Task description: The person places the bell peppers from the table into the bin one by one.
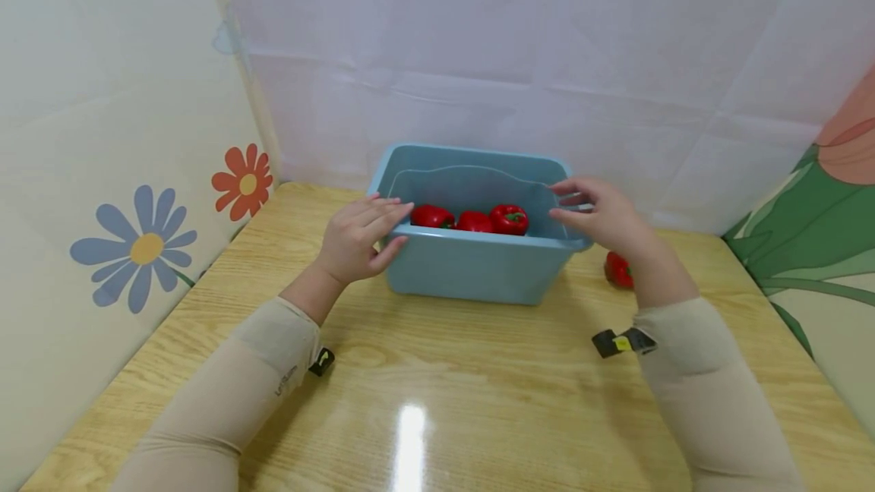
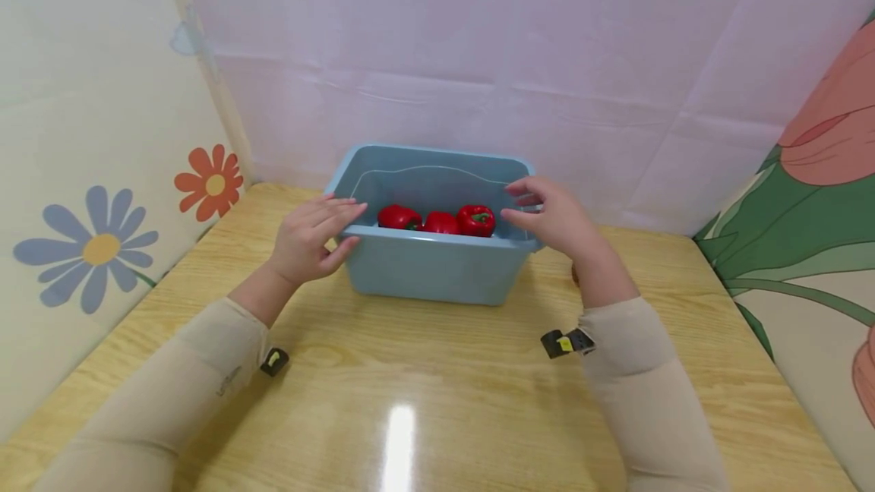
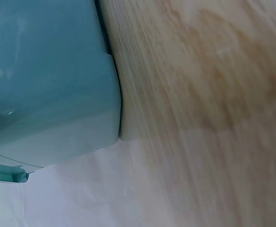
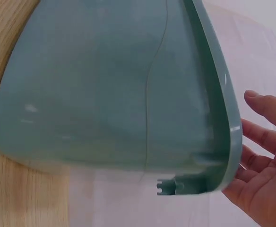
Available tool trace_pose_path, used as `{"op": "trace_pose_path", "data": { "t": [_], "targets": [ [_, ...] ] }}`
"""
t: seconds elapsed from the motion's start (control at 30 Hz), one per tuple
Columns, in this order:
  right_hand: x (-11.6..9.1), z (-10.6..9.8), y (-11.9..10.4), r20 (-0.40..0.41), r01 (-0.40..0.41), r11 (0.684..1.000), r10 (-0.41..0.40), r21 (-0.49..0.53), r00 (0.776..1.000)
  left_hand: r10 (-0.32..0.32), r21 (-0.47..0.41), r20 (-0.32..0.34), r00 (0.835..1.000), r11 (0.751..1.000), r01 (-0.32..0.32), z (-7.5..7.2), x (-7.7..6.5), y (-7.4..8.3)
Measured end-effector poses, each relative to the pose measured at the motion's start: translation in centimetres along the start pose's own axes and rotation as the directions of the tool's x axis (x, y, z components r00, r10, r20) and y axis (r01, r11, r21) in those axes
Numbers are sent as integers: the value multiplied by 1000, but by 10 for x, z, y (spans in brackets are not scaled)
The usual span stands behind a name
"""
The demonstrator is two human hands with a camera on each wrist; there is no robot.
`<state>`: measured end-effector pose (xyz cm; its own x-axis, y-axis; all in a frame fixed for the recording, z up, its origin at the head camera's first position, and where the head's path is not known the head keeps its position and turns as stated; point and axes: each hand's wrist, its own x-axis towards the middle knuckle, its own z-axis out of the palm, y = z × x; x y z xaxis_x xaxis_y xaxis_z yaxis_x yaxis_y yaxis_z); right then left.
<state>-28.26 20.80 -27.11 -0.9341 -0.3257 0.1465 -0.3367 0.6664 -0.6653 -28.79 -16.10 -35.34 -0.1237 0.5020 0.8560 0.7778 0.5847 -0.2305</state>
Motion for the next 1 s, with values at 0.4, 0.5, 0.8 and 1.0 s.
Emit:
{"op": "trace_pose_path", "data": {
  "t": [0.4,0.5,0.8,1.0],
  "targets": [
    [-21,-17,20,-56,-90,996,90,5,994,0,1,3,1000,1000,0,0,0,0],
    [-25,-21,23,-64,-100,995,99,-8,993,0,3,3,1000,1000,0,0,0,-1],
    [-36,-30,48,-97,-145,989,143,-16,985,3,0,9,1000,1000,-3,-1,1,0],
    [-43,-38,71,-98,-218,976,216,-9,971,2,-3,10,1000,1000,-2,-1,1,0]
  ]
}}
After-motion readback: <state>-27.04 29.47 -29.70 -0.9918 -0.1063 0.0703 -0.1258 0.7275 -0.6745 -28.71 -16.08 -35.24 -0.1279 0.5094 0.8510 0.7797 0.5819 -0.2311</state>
